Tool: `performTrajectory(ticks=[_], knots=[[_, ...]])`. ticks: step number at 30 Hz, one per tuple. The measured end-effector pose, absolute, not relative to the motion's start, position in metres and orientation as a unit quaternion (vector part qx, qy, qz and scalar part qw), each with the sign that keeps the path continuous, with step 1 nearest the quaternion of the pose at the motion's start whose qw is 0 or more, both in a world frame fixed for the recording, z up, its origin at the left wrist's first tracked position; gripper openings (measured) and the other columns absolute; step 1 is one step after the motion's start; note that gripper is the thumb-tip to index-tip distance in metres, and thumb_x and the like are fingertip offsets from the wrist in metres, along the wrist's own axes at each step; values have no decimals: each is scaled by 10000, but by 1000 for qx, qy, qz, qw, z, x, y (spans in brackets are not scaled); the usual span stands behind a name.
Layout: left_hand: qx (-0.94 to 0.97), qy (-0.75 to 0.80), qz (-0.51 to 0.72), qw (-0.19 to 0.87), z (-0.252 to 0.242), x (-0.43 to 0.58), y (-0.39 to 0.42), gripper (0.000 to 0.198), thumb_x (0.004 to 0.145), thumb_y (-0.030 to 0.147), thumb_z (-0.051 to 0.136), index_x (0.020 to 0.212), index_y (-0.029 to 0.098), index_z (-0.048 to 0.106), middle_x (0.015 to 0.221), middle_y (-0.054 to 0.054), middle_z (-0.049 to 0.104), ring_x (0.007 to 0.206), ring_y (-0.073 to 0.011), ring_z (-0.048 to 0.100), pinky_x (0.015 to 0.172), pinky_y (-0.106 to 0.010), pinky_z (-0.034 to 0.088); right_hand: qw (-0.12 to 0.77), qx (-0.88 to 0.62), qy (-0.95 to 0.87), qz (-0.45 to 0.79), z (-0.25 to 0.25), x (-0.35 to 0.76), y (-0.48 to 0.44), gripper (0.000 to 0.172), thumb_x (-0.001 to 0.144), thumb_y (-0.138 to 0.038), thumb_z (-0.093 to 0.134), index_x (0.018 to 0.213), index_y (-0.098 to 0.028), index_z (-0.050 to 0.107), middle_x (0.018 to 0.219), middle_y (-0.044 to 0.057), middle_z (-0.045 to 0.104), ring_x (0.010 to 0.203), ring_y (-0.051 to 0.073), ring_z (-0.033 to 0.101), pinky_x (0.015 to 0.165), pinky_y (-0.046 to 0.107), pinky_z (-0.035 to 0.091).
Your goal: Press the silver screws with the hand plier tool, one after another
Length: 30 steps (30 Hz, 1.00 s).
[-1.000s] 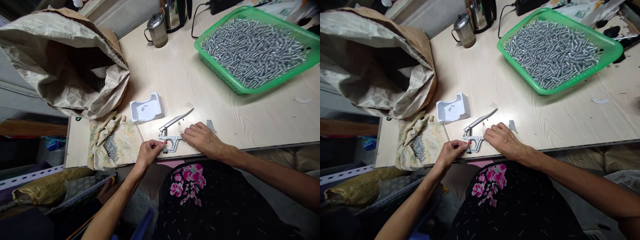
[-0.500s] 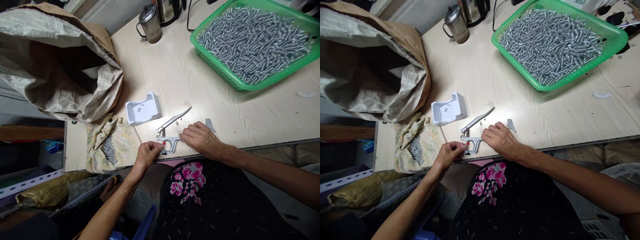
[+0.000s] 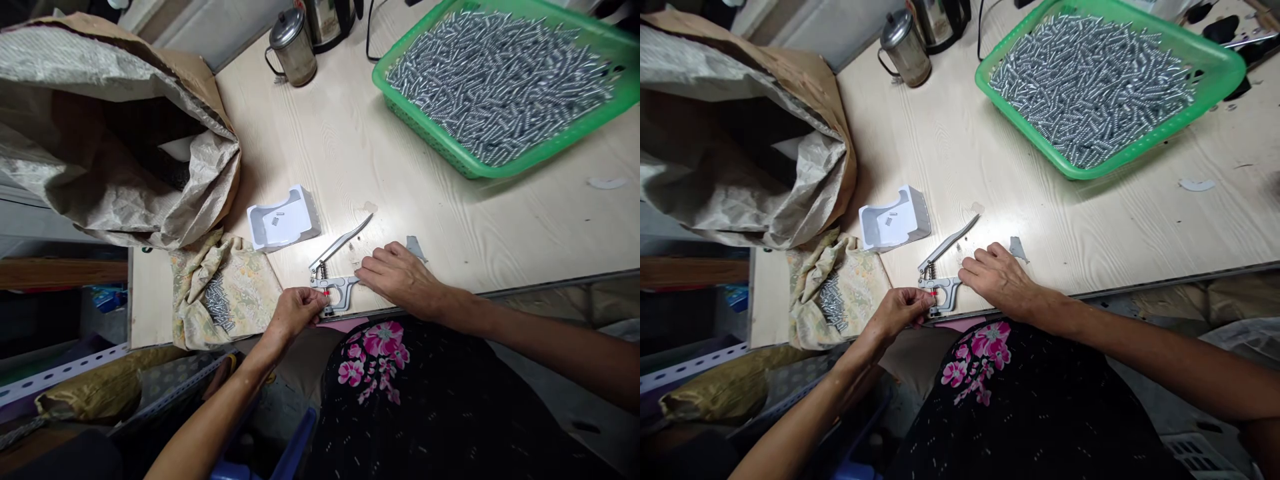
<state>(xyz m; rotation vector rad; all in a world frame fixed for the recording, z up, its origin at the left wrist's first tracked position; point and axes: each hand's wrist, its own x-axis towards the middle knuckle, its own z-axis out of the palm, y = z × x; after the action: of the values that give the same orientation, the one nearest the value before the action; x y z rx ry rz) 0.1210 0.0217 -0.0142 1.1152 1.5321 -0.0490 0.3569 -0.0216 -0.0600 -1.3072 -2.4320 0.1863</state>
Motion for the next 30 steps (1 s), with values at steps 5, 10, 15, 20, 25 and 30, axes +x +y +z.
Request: performTrajectory(ticks=[5, 10, 15, 20, 25, 30], knots=[[474, 655, -11, 588, -14, 121, 15, 379, 619, 490, 790, 642, 144, 638, 478, 48, 513, 413, -79, 469, 411, -199, 395, 203, -475, -849, 109, -53, 378, -7, 713, 864, -635, 577, 1354, -129, 470, 1380, 198, 510, 1220, 344, 457, 931, 464, 393], [473, 663, -2, 581, -18, 120, 12, 367, 628, 479, 791, 655, 143, 646, 475, 44, 523, 410, -80, 471, 410, -195, 389, 184, -428, -877, 112, -55, 391, 12, 900, 794, -688, 627, 1444, -128, 355, 1437, 210, 462, 1362, 403, 325, 1026, 565, 351], [477, 666, 7, 574, -18, 120, 10, 329, 642, 437, 790, 683, 133, 669, 480, 39, 540, 408, -80, 471, 409, -193, 378, 155, -417, -888, 121, -51, 389, 22, 898, 726, -694, 693, 1360, -117, 425, 1246, 179, 569, 1197, 369, 471, 971, 524, 386], [478, 667, 5, 571, -18, 122, 11, 313, 658, 426, 783, 673, 136, 664, 477, 44, 531, 413, -86, 476, 417, -201, 379, 130, -417, -892, 119, -44, 386, 22, 731, 737, -592, 742, 1247, -131, 493, 1150, 152, 596, 1063, 318, 510, 895, 451, 404], [551, 665, -30, 503, -17, 116, 4, 275, 787, 399, 707, 684, 147, 662, 507, 23, 542, 467, -122, 518, 482, -244, 424, 118, -421, -893, 108, -42, 385, 17, 541, 812, -518, 706, 1170, -155, 526, 1084, 126, 612, 1004, 289, 508, 856, 421, 368], [797, 542, 72, 258, -10, 127, -4, 213, 903, 357, 623, 972, 169, 697, 951, -83, 673, 886, -216, 626, 795, -335, 518, 123, -421, -889, 131, -39, 383, 8, 317, 916, -383, 602, 1117, -146, 542, 1010, 104, 605, 937, 250, 512, 820, 375, 373]])
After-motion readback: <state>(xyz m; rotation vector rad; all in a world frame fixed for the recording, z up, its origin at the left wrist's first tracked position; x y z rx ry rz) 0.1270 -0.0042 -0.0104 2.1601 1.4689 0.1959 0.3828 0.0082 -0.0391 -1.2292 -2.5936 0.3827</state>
